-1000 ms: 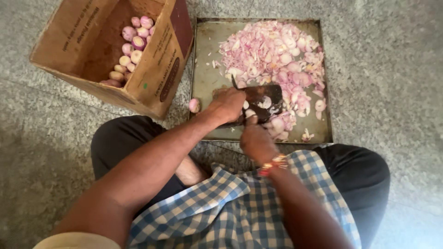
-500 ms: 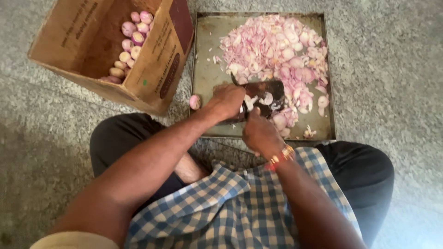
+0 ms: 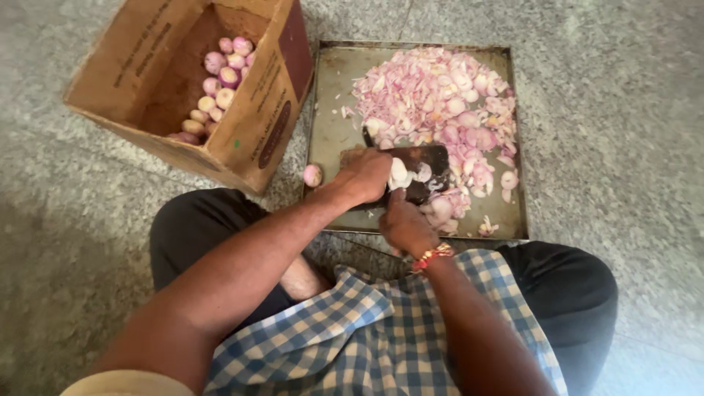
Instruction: The person chops onions on a metal tray using a small knife, taking them one by one from a cardboard box on the floor.
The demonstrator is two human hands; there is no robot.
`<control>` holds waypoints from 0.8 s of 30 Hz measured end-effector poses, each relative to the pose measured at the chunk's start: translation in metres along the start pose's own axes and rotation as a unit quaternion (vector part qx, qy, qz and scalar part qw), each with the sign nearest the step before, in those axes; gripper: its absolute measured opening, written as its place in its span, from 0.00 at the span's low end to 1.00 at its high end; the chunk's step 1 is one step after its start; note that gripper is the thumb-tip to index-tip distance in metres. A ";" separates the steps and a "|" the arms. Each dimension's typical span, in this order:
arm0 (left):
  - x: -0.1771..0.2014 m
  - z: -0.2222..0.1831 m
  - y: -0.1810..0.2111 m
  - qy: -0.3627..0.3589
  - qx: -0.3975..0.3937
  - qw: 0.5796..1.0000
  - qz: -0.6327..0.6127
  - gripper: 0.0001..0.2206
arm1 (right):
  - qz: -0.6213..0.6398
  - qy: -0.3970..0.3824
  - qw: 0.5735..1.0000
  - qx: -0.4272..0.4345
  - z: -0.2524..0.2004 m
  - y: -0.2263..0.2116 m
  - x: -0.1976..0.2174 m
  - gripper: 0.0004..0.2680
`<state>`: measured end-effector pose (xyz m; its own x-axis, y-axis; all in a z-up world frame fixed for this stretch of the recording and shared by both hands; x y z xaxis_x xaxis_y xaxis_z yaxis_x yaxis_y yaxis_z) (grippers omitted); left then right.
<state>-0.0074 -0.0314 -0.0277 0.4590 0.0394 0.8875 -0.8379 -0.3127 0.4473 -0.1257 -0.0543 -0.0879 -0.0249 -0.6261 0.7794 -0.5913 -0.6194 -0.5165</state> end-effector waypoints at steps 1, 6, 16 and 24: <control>-0.005 0.002 0.000 -0.005 0.022 0.999 -0.027 0.10 | -0.022 0.030 0.999 -0.008 -0.008 0.008 0.010 0.18; -0.011 0.006 0.001 0.010 0.076 0.991 -0.107 0.11 | -0.091 0.053 0.993 -0.053 -0.031 0.000 0.011 0.17; -0.002 0.009 0.004 0.005 0.034 0.996 -0.083 0.12 | -0.094 0.032 0.994 -0.055 -0.014 -0.010 0.025 0.13; 0.004 0.008 0.009 -0.003 0.017 0.997 -0.077 0.11 | -0.130 0.036 0.990 -0.043 -0.011 -0.010 0.011 0.20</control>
<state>-0.0105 -0.0419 -0.0214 0.5835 0.0835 0.8078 -0.7472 -0.3346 0.5743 -0.1292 -0.0504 -0.0702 0.0813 -0.4142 0.9066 -0.6518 -0.7102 -0.2660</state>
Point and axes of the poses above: each hand's wrist, its own z-axis towards the middle knuckle, its own x-axis out of the back of the hand, y = z × x, the point moved 7 cm from there along z, towards the middle knuckle, and after that the axes turned 3 degrees about -x, right-handed, at the moved point
